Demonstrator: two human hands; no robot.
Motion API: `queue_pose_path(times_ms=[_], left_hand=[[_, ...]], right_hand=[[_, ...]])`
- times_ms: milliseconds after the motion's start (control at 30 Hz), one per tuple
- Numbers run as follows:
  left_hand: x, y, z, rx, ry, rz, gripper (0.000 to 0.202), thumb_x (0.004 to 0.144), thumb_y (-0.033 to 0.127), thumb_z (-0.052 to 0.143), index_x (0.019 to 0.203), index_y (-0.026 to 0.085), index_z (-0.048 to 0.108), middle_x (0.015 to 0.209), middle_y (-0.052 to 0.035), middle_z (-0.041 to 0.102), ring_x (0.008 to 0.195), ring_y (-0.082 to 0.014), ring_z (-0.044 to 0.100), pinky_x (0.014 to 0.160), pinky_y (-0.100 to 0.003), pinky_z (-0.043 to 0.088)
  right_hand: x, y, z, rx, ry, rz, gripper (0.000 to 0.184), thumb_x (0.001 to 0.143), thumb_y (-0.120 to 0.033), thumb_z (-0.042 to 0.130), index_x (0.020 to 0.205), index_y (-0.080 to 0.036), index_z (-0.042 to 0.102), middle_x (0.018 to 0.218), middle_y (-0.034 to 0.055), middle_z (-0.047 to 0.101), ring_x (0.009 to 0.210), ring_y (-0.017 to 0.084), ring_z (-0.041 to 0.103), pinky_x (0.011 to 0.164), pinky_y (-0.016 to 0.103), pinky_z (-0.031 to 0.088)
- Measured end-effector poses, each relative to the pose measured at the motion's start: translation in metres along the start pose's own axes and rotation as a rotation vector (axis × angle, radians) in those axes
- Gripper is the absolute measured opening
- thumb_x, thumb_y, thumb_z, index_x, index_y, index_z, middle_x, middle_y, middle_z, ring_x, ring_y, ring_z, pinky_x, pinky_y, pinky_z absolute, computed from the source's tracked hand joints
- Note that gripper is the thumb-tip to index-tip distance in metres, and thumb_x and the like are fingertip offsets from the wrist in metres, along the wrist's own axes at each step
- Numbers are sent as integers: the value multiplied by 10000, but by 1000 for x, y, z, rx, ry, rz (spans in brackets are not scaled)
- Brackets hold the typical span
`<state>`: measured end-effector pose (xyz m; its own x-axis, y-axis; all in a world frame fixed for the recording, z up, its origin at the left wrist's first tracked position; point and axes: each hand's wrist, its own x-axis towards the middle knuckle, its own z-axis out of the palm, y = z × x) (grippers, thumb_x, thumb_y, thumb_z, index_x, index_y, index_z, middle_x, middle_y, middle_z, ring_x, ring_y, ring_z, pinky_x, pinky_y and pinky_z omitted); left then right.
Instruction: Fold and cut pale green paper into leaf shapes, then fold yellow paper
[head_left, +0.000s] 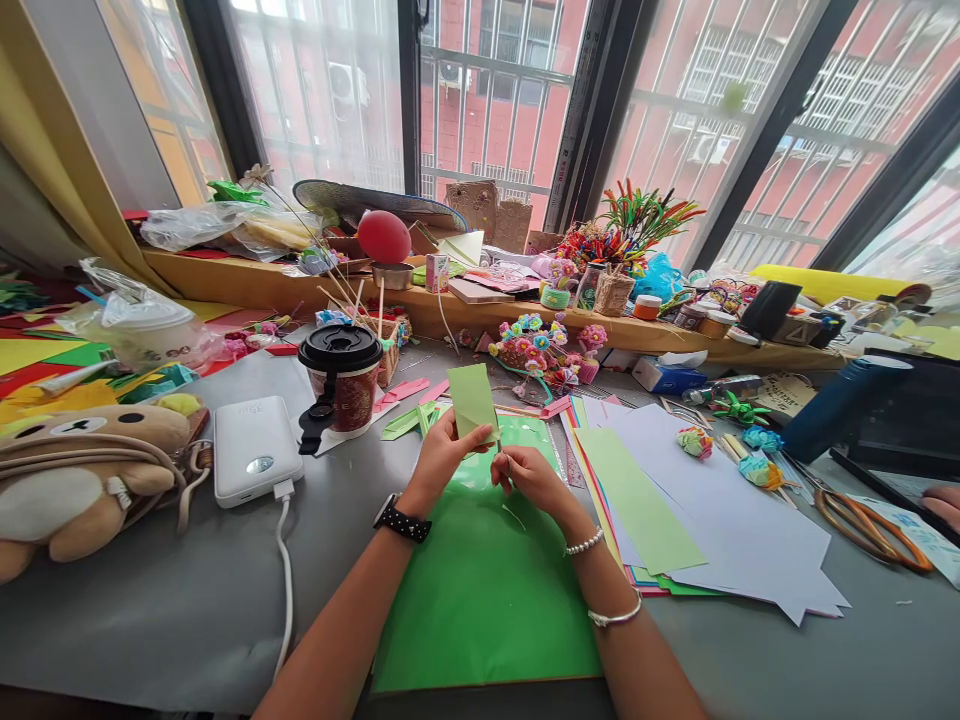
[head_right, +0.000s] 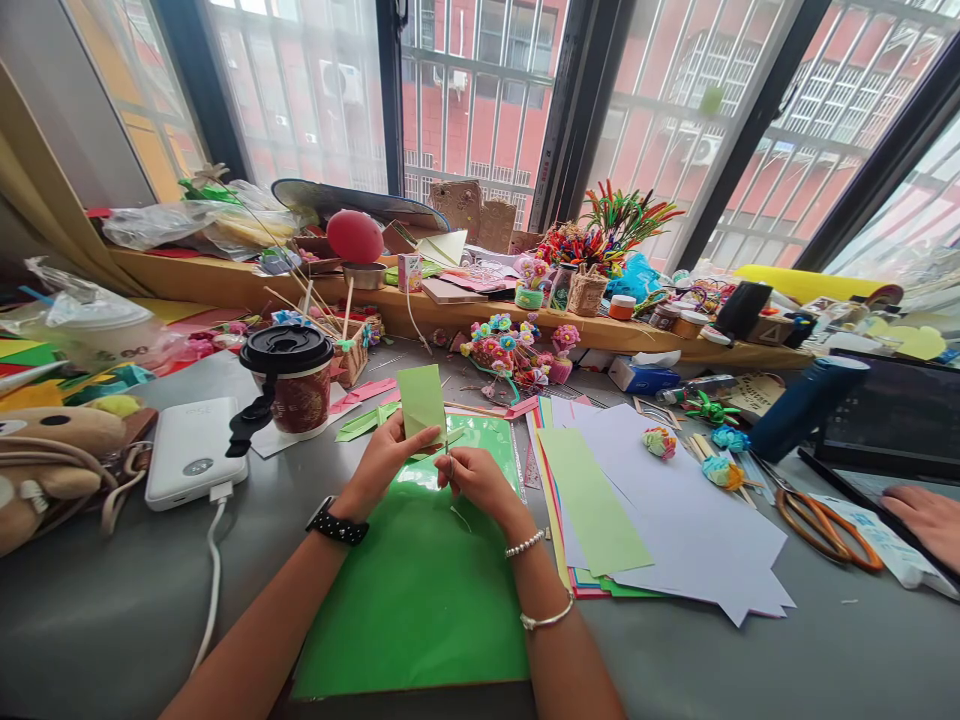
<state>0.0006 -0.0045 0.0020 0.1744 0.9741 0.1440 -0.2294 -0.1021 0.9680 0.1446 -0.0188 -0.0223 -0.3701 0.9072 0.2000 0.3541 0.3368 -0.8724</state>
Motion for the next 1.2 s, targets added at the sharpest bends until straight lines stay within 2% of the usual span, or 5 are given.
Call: queue_pose_path(times_ms=[633,767,933,1200], left_hand=[[0,0,-1,3,1,-18,407,550,351,703,865,143,549,797,-29,630,687,-159,598,638,-296,495],[1,0,-3,-26,45,-24,381,581,366,681,871,142,577,851,-43,638,718,-158,591,635,-265,474],[1,1,-5,-97,110,-68,318,595,367,673,804,134,614,741,-29,645,628,-128,568,584,-225,434],[2,0,-5,-108,134,-80,330,547,354,707,768,120,636,743,-38,646,639,-138,559,590,-233,415]], right_hand=[[0,-2,-1,5,29,-8,505,773,-577,359,538,-156,512,484,-20,482,437,83,431,522,218,355],[-1,-4,-1,-19,13,-9,471,790,-531,375,539,-158,513,462,-25,466,438,85,426,521,219,344],[-3,-5,0,-22,-29,-17,445,804,-492,375,550,-157,519,450,-31,454,438,85,432,526,216,347],[-3,-7,3,7,-42,-26,519,771,-589,345,555,-151,522,453,-30,461,425,81,432,520,214,354]])
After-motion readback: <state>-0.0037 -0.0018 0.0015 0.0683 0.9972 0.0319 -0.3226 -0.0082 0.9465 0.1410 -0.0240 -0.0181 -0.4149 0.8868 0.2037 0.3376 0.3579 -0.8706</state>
